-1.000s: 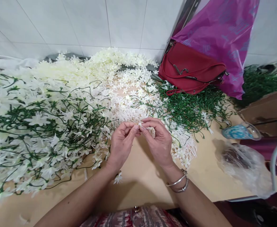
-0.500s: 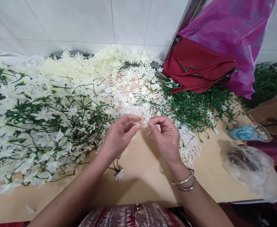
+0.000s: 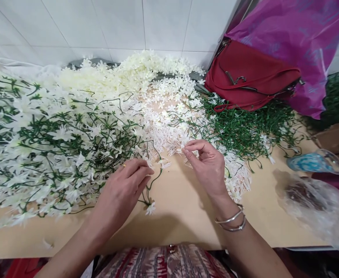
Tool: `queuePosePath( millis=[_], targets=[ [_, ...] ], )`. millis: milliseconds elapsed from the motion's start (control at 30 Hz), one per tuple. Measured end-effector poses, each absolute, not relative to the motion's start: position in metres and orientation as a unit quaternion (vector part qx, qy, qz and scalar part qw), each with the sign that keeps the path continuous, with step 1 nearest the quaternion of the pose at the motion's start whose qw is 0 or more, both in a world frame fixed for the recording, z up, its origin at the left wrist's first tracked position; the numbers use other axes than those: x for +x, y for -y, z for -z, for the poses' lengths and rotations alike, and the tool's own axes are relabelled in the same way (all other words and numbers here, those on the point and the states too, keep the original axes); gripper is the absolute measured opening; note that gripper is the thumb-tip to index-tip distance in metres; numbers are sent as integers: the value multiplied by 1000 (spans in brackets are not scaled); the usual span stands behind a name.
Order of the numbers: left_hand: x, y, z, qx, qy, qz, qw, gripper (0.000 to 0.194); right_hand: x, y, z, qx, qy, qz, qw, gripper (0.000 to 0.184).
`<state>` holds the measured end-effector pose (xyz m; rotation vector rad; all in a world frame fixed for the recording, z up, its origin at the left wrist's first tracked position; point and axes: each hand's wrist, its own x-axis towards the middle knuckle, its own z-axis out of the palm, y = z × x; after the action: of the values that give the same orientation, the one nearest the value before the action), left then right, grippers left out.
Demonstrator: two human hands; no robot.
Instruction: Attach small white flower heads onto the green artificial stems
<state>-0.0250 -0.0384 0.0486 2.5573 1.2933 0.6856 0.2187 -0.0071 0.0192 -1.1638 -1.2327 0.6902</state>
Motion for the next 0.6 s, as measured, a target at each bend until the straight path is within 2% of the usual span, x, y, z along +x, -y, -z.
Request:
queuePosePath(
  millis=[133,267,467,600],
  targets=[
    [-26,49,-50,872,-409,-215,158,13,221,6,-17,-503,532,-297,613,10],
    [-21,50,-45,872,-408,-209,174,13,222,4,-15,-495,528,-299,622,12],
    [-12,43,-32,883,-408,-180,145,12,224,1,-12,-511,524,-302,610,11],
    [-13,40,-34,886,-410,-201,86,12,224,2,-13,-514,532,-308,598,10]
  ],
)
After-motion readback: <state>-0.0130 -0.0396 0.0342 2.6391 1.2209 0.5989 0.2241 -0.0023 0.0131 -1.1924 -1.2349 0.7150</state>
